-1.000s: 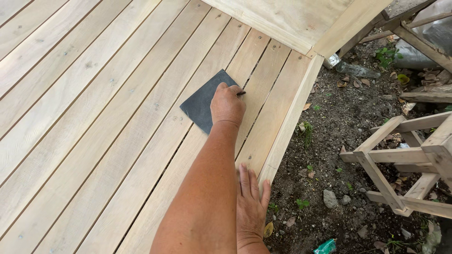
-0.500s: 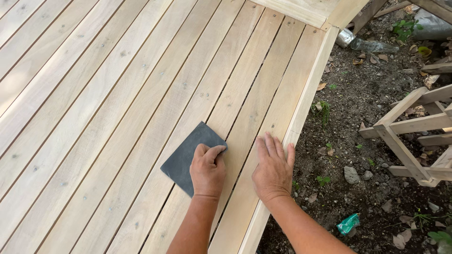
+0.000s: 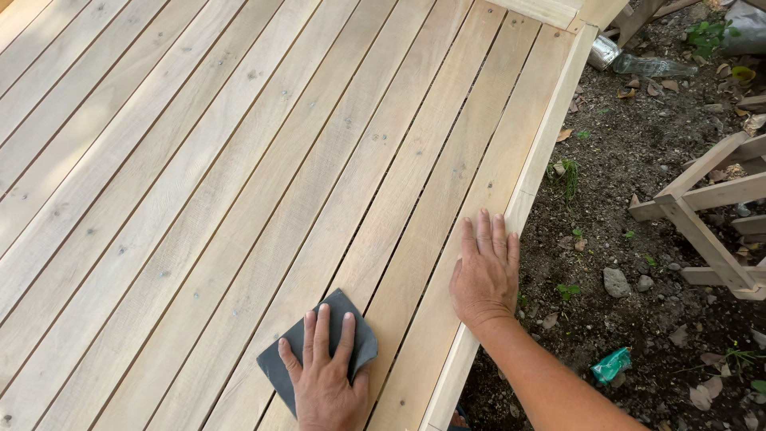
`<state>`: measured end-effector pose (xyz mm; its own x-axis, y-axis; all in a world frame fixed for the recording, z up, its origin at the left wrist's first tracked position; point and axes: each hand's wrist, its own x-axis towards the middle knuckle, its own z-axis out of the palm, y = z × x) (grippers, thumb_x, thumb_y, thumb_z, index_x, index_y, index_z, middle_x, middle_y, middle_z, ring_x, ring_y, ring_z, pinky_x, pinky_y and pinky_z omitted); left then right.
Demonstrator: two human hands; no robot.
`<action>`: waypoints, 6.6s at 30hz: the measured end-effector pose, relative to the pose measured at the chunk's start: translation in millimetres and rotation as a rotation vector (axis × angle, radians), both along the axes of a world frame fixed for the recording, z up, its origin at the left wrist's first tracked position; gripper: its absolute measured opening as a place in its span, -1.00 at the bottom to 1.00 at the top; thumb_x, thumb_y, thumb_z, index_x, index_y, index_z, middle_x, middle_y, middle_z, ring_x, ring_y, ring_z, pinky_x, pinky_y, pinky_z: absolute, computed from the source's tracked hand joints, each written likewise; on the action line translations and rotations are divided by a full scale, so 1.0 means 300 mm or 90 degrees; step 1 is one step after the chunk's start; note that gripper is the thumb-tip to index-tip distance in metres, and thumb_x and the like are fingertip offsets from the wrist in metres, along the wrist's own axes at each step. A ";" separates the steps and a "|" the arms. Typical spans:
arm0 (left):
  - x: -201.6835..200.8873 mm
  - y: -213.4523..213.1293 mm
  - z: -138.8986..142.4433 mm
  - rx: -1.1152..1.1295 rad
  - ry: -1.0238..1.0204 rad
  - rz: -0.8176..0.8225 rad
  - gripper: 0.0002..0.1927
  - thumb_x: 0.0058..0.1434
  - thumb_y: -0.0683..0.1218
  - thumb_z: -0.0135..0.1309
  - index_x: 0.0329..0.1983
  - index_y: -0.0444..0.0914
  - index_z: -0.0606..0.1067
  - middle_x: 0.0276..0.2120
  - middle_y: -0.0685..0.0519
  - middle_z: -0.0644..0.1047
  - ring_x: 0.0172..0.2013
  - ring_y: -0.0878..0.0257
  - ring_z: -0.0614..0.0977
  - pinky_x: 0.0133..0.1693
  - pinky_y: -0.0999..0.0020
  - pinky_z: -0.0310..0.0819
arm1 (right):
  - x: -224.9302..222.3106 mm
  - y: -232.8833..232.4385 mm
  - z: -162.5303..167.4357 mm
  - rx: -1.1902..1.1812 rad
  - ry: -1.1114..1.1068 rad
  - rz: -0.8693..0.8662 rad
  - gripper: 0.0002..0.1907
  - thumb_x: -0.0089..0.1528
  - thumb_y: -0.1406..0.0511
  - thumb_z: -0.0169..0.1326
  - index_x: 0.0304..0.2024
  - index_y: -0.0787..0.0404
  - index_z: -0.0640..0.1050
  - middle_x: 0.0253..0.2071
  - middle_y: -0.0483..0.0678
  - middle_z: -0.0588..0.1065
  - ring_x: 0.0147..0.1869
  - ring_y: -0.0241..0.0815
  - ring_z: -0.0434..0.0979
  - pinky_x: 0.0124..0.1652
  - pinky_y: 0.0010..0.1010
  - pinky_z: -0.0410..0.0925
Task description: The person sands the slatted seat and side rails of a wooden bench frame using a sanding block, working across the top boards and then along the edges and corners. They steady the frame with one hand while rubbing the block over the wood surface, moving section by section around the piece.
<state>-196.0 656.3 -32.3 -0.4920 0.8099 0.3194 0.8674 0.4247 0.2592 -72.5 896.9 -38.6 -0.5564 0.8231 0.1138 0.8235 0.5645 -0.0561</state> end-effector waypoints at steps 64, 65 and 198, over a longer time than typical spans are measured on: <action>0.003 0.434 0.259 0.375 -1.446 0.076 -0.59 0.30 -0.02 0.07 0.12 -0.36 0.48 -0.12 -0.20 0.63 -0.18 0.02 0.70 -0.15 0.12 0.68 | 0.068 -0.078 0.152 -0.837 0.879 -0.181 -0.07 0.16 -0.19 0.04 0.40 0.21 0.26 0.36 0.12 0.37 0.43 -0.01 0.35 0.35 -0.08 0.20; 0.001 0.464 0.265 0.395 -1.475 0.062 -0.59 0.29 -0.04 0.07 0.13 -0.35 0.48 -0.11 -0.18 0.63 -0.17 0.03 0.71 -0.15 0.14 0.70 | 0.076 -0.086 0.172 -0.927 0.938 -0.243 -0.01 0.09 -0.23 0.06 0.39 0.20 0.29 0.32 0.14 0.41 0.39 0.00 0.41 0.31 -0.06 0.28; 0.016 1.619 -0.062 -0.280 -0.067 -0.205 -0.34 0.36 0.19 -0.42 0.53 0.06 -0.06 0.53 0.13 -0.12 0.50 0.11 -0.21 0.40 -0.12 -0.52 | 0.017 1.041 -0.081 -0.356 0.741 -0.120 -0.38 0.46 0.13 -0.25 0.53 0.19 0.09 0.68 -0.06 -0.17 0.73 -0.07 -0.23 0.54 -0.26 -0.15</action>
